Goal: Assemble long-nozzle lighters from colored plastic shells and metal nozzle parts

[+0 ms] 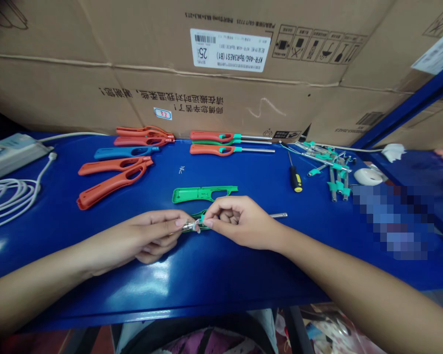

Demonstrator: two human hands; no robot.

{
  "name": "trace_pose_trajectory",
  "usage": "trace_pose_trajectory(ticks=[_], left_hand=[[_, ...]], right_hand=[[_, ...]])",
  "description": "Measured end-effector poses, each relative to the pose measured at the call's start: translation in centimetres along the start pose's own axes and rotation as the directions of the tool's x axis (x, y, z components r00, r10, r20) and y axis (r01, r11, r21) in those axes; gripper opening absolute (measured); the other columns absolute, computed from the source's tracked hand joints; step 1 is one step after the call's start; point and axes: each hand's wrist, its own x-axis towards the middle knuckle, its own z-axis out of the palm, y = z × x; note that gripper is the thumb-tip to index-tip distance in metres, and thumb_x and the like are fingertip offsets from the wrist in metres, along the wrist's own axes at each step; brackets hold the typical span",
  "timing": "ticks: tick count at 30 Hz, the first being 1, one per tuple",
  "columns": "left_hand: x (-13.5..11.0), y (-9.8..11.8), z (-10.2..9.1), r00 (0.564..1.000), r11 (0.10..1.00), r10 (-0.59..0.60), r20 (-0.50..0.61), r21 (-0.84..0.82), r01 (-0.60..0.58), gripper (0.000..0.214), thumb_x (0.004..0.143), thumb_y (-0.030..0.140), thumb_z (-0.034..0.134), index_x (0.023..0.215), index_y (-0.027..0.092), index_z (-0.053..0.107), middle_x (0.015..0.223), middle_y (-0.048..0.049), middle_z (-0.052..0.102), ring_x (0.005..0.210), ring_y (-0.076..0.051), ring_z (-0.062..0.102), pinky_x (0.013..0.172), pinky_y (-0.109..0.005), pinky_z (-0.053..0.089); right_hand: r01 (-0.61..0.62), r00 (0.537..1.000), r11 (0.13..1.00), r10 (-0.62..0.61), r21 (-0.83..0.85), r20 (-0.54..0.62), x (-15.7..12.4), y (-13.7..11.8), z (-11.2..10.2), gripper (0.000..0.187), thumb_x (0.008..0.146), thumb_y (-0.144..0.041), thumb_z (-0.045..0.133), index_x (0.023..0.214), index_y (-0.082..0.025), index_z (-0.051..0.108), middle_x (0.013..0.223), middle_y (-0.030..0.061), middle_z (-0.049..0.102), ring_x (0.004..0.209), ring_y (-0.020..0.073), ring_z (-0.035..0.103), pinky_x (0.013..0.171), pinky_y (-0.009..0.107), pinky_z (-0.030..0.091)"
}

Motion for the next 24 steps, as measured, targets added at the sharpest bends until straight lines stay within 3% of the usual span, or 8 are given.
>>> trace_pose_trajectory(ticks=[24], left_hand=[[0.21,-0.30,0.50,0.998,0.999,0.024,-0.052,0.022,-0.023,0.033,0.093,0.050,0.062,0.093,0.019,0.051,0.056,0.0105,0.029,0.047,-0.005,0.019,0.040,-0.016,0.013]], right_hand=[[-0.019,0.999,1.000,0.019,-0.013,-0.030,-0.19,-0.13,0.20,0.028,0.087,-0.041,0.067,0.086,-0.013,0.071,0.075,0.0028,0.060,0.057,0.0089,0.043,0.051,0.024,0.035]])
